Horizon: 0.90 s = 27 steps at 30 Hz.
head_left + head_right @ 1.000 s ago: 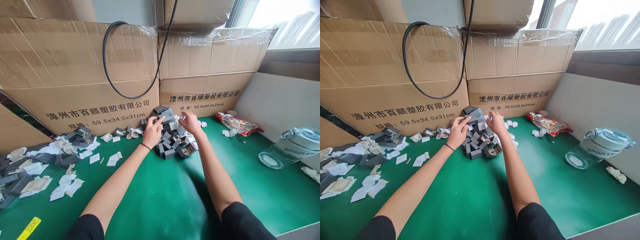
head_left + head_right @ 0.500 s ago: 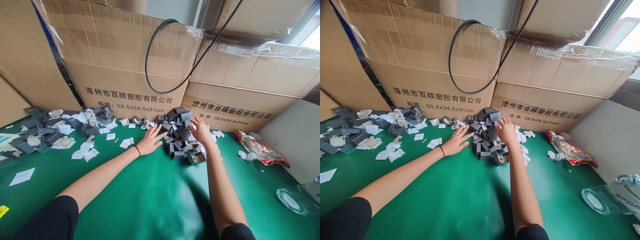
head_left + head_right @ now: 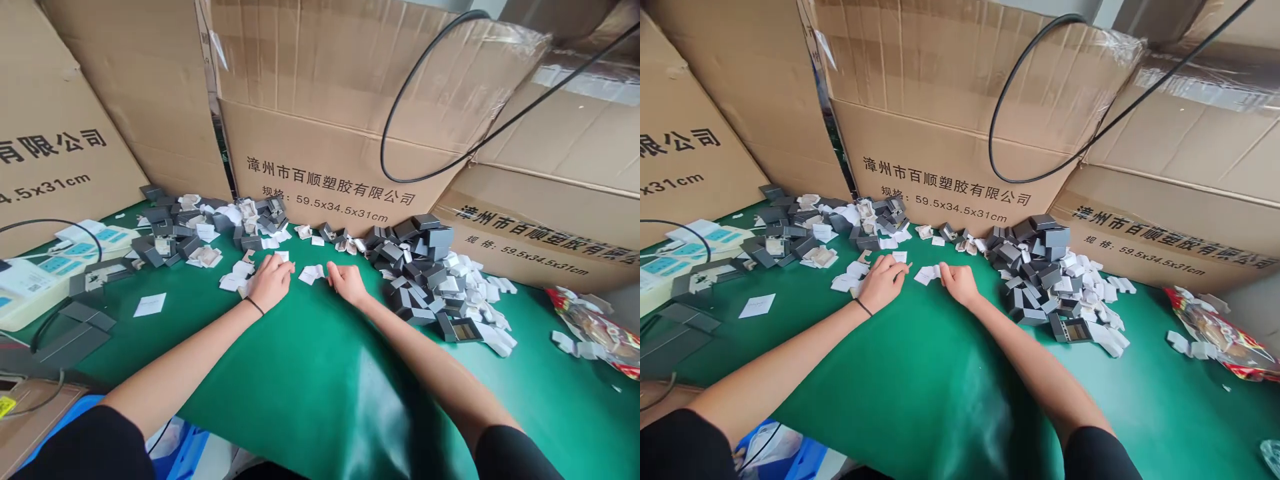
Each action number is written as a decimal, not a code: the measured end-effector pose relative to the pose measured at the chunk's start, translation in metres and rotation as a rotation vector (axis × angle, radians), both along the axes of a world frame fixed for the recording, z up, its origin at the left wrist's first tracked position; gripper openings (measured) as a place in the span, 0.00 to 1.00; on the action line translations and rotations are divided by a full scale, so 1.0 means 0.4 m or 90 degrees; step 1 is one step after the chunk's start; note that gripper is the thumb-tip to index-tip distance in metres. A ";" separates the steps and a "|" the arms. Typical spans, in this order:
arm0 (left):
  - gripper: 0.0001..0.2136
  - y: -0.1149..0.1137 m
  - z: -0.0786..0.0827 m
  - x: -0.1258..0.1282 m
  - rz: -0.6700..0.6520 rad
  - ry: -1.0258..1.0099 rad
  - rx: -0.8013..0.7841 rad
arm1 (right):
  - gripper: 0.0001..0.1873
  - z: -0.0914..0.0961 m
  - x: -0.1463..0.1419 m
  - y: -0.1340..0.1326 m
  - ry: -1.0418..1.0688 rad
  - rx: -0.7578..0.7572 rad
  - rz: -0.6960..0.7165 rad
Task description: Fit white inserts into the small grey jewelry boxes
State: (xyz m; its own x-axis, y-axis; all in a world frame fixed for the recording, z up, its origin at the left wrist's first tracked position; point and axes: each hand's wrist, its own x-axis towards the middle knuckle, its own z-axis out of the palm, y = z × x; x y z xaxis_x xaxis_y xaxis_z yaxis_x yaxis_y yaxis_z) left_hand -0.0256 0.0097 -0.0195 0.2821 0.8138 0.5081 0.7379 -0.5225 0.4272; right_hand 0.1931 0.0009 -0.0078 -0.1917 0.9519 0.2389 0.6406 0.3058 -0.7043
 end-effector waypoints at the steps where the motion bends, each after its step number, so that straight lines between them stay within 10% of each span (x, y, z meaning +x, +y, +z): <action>1: 0.11 0.000 -0.004 0.005 -0.022 -0.035 -0.038 | 0.29 0.015 -0.016 0.044 -0.015 0.012 -0.009; 4: 0.12 0.008 -0.015 0.009 -0.070 -0.069 -0.091 | 0.16 0.052 -0.097 0.192 -0.063 0.043 -0.009; 8: 0.14 0.010 -0.025 -0.004 -0.121 -0.109 -0.097 | 0.25 0.064 -0.219 0.356 -0.124 0.055 0.049; 13: 0.16 0.008 -0.028 -0.004 -0.149 -0.153 -0.094 | 0.19 0.059 -0.282 0.442 -0.227 0.090 0.104; 27: 0.32 0.011 -0.015 0.018 -0.175 -0.596 -0.300 | 0.21 -0.005 -0.102 0.140 0.030 0.147 -0.071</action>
State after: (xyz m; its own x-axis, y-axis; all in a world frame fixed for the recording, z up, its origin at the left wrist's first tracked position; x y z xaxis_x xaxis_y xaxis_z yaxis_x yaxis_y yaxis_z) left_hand -0.0183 0.0140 -0.0254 0.1482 0.9515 0.2697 -0.1026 -0.2564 0.9611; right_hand 0.1524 0.0568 -0.0097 -0.0724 0.8857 0.4586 0.6474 0.3915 -0.6538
